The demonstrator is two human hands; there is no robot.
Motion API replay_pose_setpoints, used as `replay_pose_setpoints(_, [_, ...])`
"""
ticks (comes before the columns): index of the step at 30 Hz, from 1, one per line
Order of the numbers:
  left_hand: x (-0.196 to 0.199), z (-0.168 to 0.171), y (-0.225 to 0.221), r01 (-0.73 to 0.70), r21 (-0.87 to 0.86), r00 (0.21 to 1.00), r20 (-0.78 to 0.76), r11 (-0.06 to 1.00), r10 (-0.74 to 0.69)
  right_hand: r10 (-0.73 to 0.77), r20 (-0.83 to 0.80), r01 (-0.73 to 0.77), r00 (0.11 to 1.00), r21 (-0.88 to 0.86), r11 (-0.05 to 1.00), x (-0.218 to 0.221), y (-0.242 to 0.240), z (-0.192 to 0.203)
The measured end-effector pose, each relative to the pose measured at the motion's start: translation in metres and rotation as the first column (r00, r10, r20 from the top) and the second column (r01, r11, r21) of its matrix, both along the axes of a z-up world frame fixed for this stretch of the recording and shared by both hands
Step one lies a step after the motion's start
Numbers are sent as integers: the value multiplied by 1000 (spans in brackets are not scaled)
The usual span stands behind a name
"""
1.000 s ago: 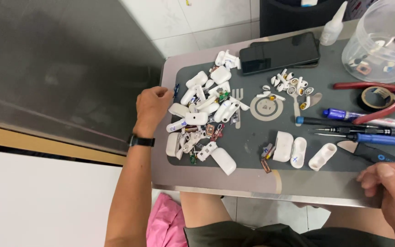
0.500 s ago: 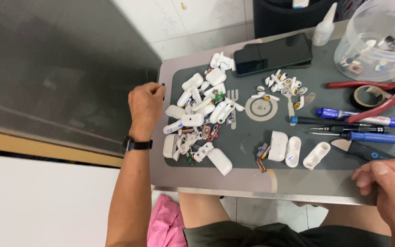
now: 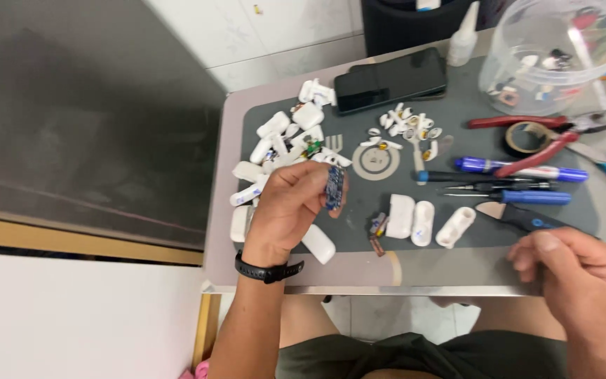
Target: Disassembling and reassembling an electronic earbud charging case using a precision screwdriver and other hand tools
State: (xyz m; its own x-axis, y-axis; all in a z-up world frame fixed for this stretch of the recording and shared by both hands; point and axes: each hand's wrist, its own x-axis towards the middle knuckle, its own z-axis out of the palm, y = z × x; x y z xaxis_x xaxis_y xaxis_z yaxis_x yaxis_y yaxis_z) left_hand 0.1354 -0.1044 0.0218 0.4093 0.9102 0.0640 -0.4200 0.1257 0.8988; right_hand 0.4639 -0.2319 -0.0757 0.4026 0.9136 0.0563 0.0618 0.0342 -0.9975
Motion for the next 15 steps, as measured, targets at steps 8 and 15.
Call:
replay_pose_setpoints(8, [15, -14, -8, -27, -95, 992, -122, 995, 15, 52, -27, -52, 998, 31, 998, 2, 2, 10])
replay_pose_setpoints(15, [29, 4, -25, -136, 31, 809, -574, 990, 129, 86, -47, -82, 995, 68, 994, 5, 3, 5])
